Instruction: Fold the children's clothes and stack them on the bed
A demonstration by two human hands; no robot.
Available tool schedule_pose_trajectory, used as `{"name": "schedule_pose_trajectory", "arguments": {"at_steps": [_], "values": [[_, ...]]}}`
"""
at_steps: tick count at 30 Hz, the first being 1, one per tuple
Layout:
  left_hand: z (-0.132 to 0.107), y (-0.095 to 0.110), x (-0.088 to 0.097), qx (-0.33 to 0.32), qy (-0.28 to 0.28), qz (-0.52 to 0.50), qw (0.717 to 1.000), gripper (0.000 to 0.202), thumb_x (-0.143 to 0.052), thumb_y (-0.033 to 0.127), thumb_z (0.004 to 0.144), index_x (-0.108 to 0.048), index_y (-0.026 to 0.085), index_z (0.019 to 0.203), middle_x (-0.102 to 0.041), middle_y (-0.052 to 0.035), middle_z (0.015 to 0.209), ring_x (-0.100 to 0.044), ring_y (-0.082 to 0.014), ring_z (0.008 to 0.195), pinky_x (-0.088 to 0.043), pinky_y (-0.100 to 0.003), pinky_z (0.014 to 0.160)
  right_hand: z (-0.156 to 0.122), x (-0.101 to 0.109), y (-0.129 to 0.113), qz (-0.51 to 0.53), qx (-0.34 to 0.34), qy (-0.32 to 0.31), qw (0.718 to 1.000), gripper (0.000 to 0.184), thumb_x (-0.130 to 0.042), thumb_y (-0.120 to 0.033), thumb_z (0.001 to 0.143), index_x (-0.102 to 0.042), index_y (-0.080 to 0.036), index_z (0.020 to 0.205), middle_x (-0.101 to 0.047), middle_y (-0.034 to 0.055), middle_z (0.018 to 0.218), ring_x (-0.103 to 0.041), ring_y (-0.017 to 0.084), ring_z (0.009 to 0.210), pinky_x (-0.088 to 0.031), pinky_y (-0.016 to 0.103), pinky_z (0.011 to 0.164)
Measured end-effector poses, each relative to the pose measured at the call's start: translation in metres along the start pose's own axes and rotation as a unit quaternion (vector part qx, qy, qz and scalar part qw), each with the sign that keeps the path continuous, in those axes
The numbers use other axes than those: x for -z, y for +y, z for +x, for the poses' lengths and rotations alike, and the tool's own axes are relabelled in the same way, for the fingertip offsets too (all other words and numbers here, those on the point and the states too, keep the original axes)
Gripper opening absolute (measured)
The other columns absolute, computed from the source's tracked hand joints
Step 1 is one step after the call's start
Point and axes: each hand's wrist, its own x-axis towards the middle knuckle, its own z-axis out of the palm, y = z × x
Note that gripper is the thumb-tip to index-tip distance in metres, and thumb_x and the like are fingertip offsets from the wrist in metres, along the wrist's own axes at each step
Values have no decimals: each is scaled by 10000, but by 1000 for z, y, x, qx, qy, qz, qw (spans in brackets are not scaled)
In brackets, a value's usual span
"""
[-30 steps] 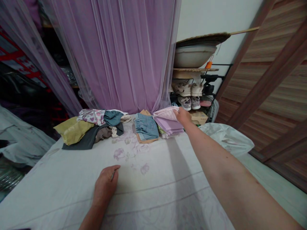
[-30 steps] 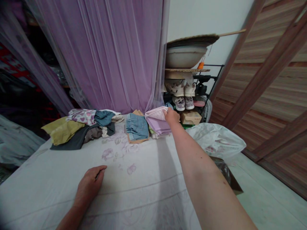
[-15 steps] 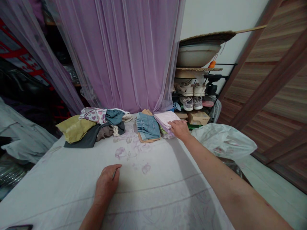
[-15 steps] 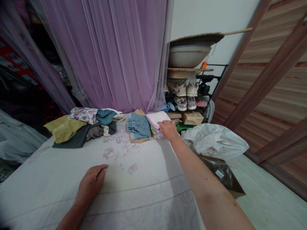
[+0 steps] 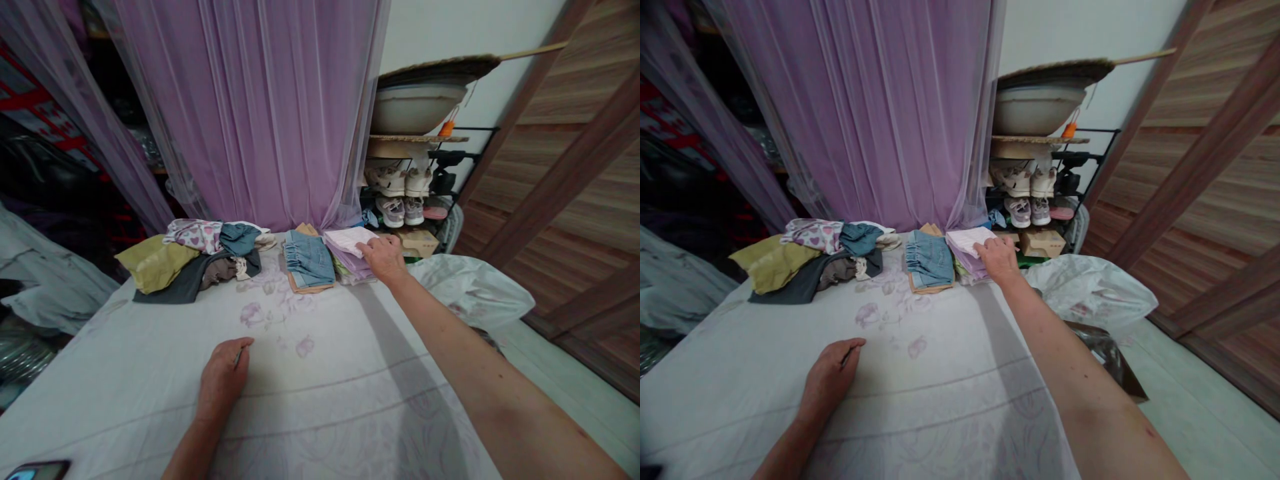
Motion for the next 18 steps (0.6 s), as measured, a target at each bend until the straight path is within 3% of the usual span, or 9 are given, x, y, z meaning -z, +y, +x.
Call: {"name": "schedule_pose_trajectory", "arguments": {"at_steps": [5,9,14,18], "values": [[-1,-1,-2,7,7,-2,1000,322,-438,338,854,-723,215,939,-752,-57,923,-677,-227,911,-540,-370,891,11,12,9,0,25,-2,1000,347,-410,-219,945,-676,-257,1164,-638,98,985,-469,245,906,-182,421,933],[-1,-1,-2,11,6,-10,1000,333,-435,346,857,-722,203,947,-749,-66,927,-674,-231,919,-539,-380,895,-6,11,2,18,29,-45,998,339,-435,-193,928,-696,-255,1134,-650,106,964,-490,245,901,-204,411,898],[0,-2,-2,9,6,-10,1000,325,-441,349,848,-725,214,932,-751,-61,916,-678,-230,907,-540,-380,895,-20,12,-5,36,16,-49,998,345,-457,-184,905,-691,-251,1149,-664,120,1012,-511,256,938,-224,417,907],[0,-1,-1,12,2,-8,1000,334,-438,352,848,-728,206,924,-754,-63,915,-680,-231,905,-544,-382,889,-16,17,-6,51,38,-106,992,336,-532,-290,871,-686,-230,1163,-667,122,1045,-544,264,989,-282,386,889]]}}
